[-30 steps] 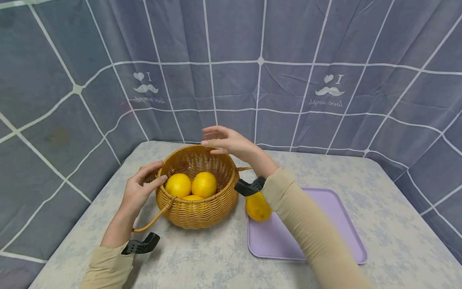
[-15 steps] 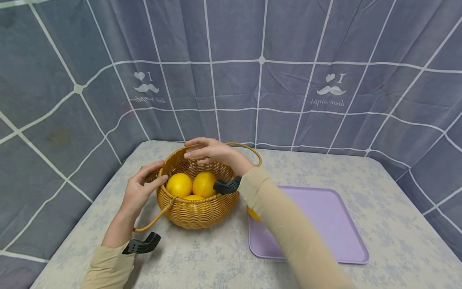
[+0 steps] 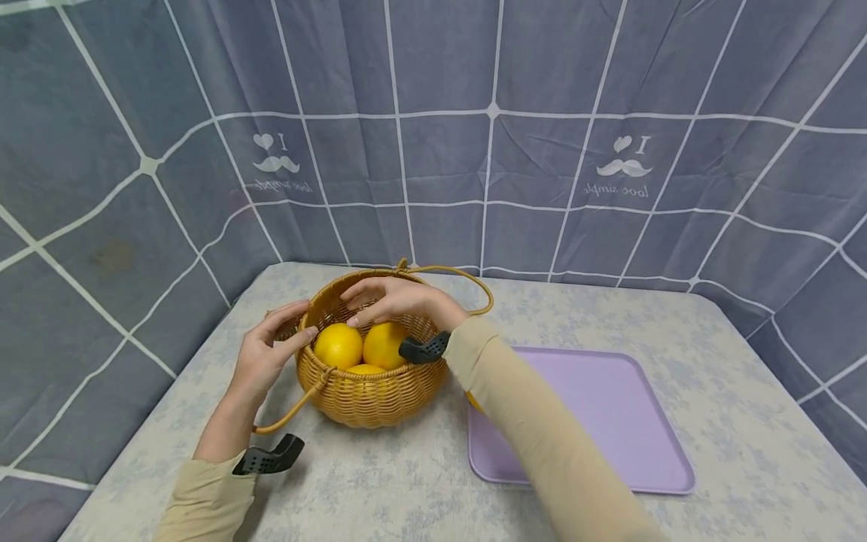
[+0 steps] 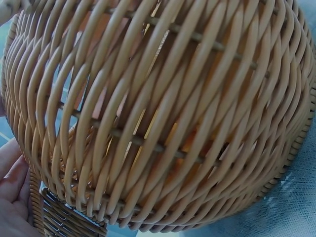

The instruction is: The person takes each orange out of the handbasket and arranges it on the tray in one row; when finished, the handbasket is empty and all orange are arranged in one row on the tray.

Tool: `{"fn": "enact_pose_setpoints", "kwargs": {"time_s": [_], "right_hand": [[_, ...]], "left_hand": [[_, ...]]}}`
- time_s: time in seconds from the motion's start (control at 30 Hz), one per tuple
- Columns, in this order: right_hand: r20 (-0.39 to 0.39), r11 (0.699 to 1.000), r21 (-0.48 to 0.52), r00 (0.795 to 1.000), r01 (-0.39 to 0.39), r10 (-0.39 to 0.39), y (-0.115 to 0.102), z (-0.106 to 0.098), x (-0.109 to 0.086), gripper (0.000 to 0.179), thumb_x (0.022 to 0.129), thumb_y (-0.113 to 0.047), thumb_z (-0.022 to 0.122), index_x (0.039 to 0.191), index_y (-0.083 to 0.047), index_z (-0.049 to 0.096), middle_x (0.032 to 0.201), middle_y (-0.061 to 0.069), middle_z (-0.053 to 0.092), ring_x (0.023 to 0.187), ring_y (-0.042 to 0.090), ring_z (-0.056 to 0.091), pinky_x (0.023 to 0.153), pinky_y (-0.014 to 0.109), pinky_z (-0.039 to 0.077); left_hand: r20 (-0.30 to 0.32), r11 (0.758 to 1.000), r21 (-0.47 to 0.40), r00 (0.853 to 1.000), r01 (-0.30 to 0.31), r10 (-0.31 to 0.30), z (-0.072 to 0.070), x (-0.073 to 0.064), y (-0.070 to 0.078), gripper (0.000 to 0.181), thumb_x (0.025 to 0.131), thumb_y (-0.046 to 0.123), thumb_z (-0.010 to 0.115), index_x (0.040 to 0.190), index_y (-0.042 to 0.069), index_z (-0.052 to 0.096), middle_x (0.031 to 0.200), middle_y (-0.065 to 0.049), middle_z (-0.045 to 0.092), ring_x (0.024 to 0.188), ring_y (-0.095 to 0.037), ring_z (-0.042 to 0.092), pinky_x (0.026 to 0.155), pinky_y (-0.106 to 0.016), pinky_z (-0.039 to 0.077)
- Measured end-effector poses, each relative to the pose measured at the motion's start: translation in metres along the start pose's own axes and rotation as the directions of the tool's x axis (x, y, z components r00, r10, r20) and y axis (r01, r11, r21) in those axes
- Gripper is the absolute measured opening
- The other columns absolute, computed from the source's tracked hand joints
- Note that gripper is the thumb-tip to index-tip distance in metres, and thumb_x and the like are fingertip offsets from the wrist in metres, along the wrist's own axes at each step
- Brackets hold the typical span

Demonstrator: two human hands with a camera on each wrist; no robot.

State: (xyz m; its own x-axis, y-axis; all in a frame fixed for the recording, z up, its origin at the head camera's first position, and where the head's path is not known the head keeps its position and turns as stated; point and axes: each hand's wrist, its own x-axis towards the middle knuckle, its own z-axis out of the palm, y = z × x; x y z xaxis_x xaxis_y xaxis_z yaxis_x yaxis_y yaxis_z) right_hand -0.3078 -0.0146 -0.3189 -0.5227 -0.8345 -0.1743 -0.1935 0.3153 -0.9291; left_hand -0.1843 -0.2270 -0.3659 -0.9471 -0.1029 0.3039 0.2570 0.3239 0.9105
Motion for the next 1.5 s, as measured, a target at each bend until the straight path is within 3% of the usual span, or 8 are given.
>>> {"fn": "enact_pose_setpoints", "kwargs": {"time_s": [0.17, 0.33, 0.57, 0.73, 0.97, 1.17, 1.4, 1.5], "right_hand": [[0.039, 0.998, -0.040, 0.999, 0.037, -0.036, 0.0031, -0.0015, 0.0006, 0.061, 0.084, -0.015, 0.070, 0.137, -0.004, 0.044, 0.138, 0.015, 0.046, 0.126, 0.025, 0.045, 0.097, 0.028, 0.041], [0.052, 0.993, -0.103, 0.998, 0.049, -0.044, 0.0048, -0.0009, 0.0011, 0.064, 0.081, -0.017, 0.073, 0.137, -0.004, 0.044, 0.138, 0.015, 0.045, 0.124, 0.030, 0.046, 0.096, 0.026, 0.041], [0.075, 0.950, -0.312, 0.997, -0.011, 0.036, 0.0024, 0.0022, -0.0010, 0.067, 0.078, -0.029, 0.076, 0.137, -0.013, 0.047, 0.136, 0.005, 0.047, 0.124, 0.018, 0.045, 0.098, 0.027, 0.038], [0.066, 0.918, -0.389, 0.991, -0.081, 0.115, 0.0015, 0.0043, -0.0023, 0.072, 0.074, -0.036, 0.079, 0.136, -0.020, 0.048, 0.138, 0.003, 0.045, 0.127, 0.016, 0.039, 0.102, 0.032, 0.033], [0.071, 0.895, -0.433, 0.985, -0.110, 0.155, 0.0031, 0.0044, -0.0031, 0.075, 0.070, -0.032, 0.083, 0.135, -0.022, 0.049, 0.140, 0.006, 0.042, 0.130, 0.019, 0.035, 0.104, 0.034, 0.030], [0.103, 0.917, -0.381, 0.981, -0.116, 0.166, 0.0047, 0.0040, -0.0036, 0.076, 0.071, -0.026, 0.083, 0.138, -0.021, 0.045, 0.143, 0.007, 0.037, 0.128, 0.022, 0.039, 0.101, 0.033, 0.034], [0.094, 0.876, -0.456, 0.971, -0.154, 0.219, 0.0050, 0.0063, -0.0052, 0.080, 0.067, -0.025, 0.085, 0.137, -0.022, 0.046, 0.144, 0.004, 0.036, 0.123, 0.017, 0.038, 0.099, 0.028, 0.033], [0.103, 0.879, -0.442, 0.963, -0.182, 0.251, 0.0060, 0.0058, -0.0053, 0.079, 0.068, -0.021, 0.085, 0.137, -0.022, 0.046, 0.144, 0.003, 0.035, 0.118, 0.014, 0.040, 0.094, 0.025, 0.037]], "left_hand": [[0.000, 1.000, -0.005, 1.000, -0.003, 0.003, 0.0012, 0.0010, -0.0005, 0.049, 0.090, 0.022, 0.065, 0.134, 0.005, 0.052, 0.136, -0.006, 0.046, 0.111, -0.008, 0.044, 0.091, -0.026, 0.033], [0.007, 1.000, -0.010, 1.000, 0.001, -0.001, 0.0002, 0.0001, 0.0001, 0.049, 0.090, 0.022, 0.065, 0.134, 0.005, 0.052, 0.136, -0.006, 0.045, 0.112, -0.009, 0.044, 0.093, -0.028, 0.034], [0.004, 1.000, -0.014, 1.000, 0.002, -0.002, -0.0012, -0.0005, 0.0003, 0.049, 0.090, 0.022, 0.065, 0.134, 0.004, 0.052, 0.136, -0.005, 0.046, 0.111, -0.009, 0.044, 0.093, -0.026, 0.034], [0.004, 1.000, -0.017, 1.000, -0.009, 0.009, -0.0008, -0.0012, -0.0006, 0.049, 0.090, 0.021, 0.065, 0.134, 0.004, 0.051, 0.136, -0.004, 0.045, 0.111, -0.009, 0.043, 0.092, -0.023, 0.034], [0.009, 0.999, -0.042, 1.000, -0.014, 0.014, -0.0008, -0.0024, -0.0012, 0.048, 0.091, 0.021, 0.064, 0.134, 0.003, 0.051, 0.135, -0.003, 0.046, 0.111, -0.011, 0.043, 0.088, -0.013, 0.036], [0.008, 0.999, -0.039, 1.000, -0.012, 0.013, -0.0007, -0.0029, -0.0014, 0.049, 0.090, 0.021, 0.065, 0.134, 0.004, 0.052, 0.135, -0.003, 0.046, 0.112, -0.010, 0.043, 0.089, -0.015, 0.035], [0.008, 0.999, -0.045, 1.000, -0.020, 0.021, -0.0008, -0.0039, -0.0039, 0.049, 0.090, 0.020, 0.065, 0.134, 0.003, 0.051, 0.135, -0.003, 0.045, 0.112, -0.010, 0.043, 0.089, -0.012, 0.036], [0.010, 0.999, -0.047, 1.000, -0.027, 0.028, -0.0005, -0.0042, -0.0044, 0.049, 0.090, 0.020, 0.065, 0.134, 0.003, 0.051, 0.136, -0.003, 0.045, 0.112, -0.009, 0.043, 0.089, -0.012, 0.037]]}}
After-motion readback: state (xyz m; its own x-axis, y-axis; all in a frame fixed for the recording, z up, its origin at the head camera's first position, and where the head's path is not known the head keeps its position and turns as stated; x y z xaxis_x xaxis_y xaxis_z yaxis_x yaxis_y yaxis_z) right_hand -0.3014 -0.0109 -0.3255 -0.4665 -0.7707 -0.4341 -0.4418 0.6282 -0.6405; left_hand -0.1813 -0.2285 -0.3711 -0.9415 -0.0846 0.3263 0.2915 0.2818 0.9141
